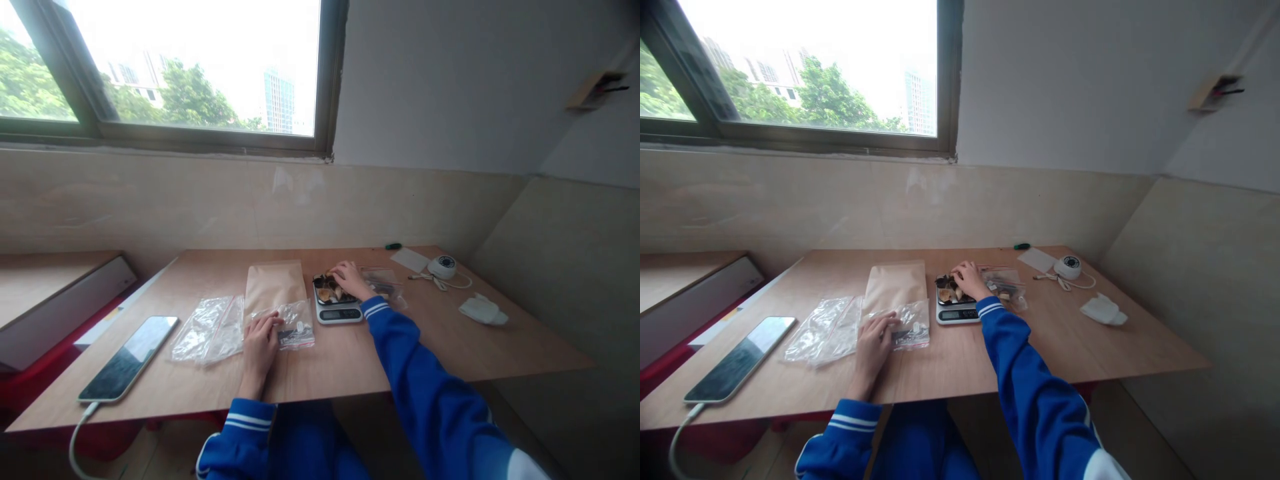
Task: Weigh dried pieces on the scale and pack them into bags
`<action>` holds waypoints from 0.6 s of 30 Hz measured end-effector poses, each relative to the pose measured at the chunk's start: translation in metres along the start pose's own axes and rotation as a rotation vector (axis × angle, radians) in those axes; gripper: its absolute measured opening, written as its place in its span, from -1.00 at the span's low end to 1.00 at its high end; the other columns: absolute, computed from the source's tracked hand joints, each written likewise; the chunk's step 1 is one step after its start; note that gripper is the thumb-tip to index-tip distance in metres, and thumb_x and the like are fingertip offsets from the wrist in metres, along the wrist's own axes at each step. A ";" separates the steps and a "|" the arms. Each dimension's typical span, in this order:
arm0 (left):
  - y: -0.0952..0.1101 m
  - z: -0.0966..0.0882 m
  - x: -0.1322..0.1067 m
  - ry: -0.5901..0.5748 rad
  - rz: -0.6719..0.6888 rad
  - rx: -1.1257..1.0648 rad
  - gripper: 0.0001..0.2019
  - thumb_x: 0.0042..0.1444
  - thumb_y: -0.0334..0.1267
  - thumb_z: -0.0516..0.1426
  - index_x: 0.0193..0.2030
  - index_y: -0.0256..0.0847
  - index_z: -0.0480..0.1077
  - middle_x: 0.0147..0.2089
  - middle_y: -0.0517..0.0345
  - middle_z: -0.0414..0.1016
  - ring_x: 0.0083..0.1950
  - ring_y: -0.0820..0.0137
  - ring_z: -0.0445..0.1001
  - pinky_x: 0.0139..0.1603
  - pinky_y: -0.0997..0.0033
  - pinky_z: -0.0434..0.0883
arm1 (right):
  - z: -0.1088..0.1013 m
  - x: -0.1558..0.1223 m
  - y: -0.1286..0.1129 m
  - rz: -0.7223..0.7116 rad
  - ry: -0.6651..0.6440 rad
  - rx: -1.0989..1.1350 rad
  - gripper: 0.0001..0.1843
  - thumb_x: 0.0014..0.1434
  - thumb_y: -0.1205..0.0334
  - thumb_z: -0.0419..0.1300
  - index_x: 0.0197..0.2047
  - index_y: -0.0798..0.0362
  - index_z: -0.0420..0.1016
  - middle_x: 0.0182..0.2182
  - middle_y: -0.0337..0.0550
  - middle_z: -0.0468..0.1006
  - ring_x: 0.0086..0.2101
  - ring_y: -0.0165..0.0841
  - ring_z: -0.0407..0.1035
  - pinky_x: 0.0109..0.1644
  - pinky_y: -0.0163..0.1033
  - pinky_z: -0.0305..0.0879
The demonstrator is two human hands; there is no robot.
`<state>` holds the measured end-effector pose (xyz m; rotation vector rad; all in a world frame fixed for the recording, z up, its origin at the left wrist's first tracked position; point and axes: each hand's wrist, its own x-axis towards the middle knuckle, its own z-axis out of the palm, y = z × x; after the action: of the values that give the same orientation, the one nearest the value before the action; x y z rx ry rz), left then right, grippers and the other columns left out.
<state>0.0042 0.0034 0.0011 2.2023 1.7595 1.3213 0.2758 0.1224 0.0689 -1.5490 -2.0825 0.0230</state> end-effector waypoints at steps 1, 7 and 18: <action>0.000 0.000 0.000 0.002 0.000 -0.002 -0.75 0.16 -0.36 -0.04 -0.26 -0.11 0.47 -0.02 0.09 0.55 0.04 0.20 0.45 0.02 0.16 0.27 | 0.000 -0.006 0.003 0.013 0.025 0.015 -0.79 0.20 0.31 0.10 -0.19 0.02 0.57 -0.15 -0.07 0.49 -0.11 -0.21 0.26 0.04 -0.08 0.13; 0.001 0.000 0.001 0.005 -0.005 -0.014 -0.75 0.15 -0.38 -0.04 -0.27 -0.11 0.47 -0.03 0.11 0.55 0.03 0.21 0.45 0.02 0.16 0.27 | -0.006 -0.059 0.032 0.074 0.163 0.094 -0.74 0.20 0.30 0.04 -0.20 0.00 0.56 -0.17 -0.08 0.51 -0.10 -0.18 0.30 0.00 -0.06 0.17; -0.001 -0.001 0.001 0.016 -0.010 -0.014 -0.75 0.17 -0.31 -0.04 -0.29 -0.10 0.47 -0.04 0.12 0.56 0.02 0.20 0.45 0.06 0.12 0.26 | 0.007 -0.157 0.035 0.128 0.234 0.111 -0.78 0.22 0.21 0.06 -0.19 -0.01 0.52 -0.11 -0.05 0.45 -0.09 -0.17 0.30 0.03 -0.02 0.20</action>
<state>0.0033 0.0045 0.0021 2.1786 1.7585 1.3493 0.3338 -0.0035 -0.0122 -1.5369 -1.7707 0.0033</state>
